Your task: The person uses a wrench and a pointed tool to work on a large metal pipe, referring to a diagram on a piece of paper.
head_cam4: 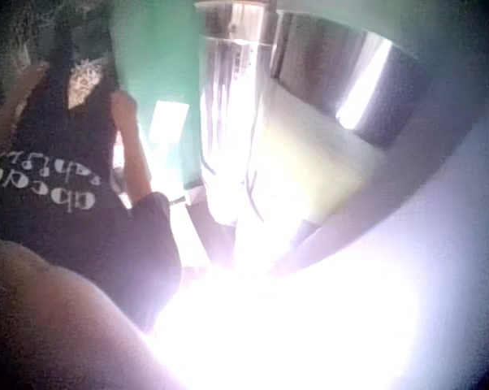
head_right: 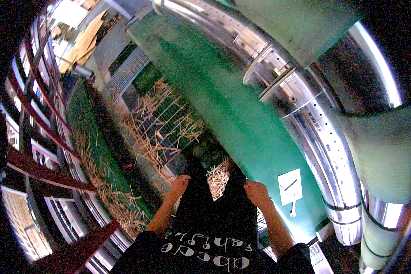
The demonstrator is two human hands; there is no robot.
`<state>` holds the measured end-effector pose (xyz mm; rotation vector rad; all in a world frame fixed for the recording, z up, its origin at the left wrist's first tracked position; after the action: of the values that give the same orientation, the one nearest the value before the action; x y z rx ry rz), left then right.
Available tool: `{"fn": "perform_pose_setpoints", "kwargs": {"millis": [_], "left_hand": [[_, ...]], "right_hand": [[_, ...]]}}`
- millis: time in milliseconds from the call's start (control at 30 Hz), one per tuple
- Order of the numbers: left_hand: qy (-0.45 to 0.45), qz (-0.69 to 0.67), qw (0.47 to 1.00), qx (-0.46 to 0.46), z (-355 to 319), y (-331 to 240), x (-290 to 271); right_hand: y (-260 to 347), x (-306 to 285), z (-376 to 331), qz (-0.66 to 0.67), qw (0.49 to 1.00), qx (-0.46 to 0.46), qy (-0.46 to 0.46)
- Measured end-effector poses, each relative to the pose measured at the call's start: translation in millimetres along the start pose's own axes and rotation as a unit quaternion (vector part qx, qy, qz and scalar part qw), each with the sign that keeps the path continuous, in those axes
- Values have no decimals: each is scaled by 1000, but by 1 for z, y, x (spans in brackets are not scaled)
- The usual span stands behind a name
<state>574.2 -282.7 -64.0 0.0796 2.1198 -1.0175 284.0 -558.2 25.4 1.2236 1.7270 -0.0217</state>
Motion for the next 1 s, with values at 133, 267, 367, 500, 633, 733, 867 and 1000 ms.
{"fn": "perform_pose_setpoints", "kwargs": {"millis": [133, 267, 367, 500, 633, 733, 867, 1000], "left_hand": [[33, 52, 997, 55, 73, -8, -52], [101, 57, 976, 186, 187, -23, -80], [171, 54, 930, 321, 270, -69, -83], [281, 118, 872, 382, 356, -192, -85], [216, 113, 798, 552, 430, -314, -77], [96, 65, 731, 673, 471, -409, -63], [-48, 117, 677, 725, 506, -498, -15], [-168, 184, 648, 720, 526, -524, 12]], "right_hand": [[14, -6, 38, 11, 999, 34, -33], [33, 5, 76, 58, 985, 98, -127], [57, 27, 100, 103, 958, 191, -189], [111, 58, 125, 163, 923, 269, -220], [182, 54, 149, 269, 901, 277, -198], [188, 58, 142, 278, 894, 286, -202], [131, 85, 116, 227, 886, 337, -222], [63, 74, 125, 212, 868, 325, -309]]}}
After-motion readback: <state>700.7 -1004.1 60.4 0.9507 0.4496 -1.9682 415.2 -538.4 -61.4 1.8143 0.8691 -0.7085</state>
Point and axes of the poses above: each hand's wrist, its own z-axis towards the middle knuckle, its own x-axis out of the palm, y = z × x, the point moved 6 cm from there along z, towards the middle knuckle, and after that the axes turned 8 degrees about -y, right-handed, at the moved point
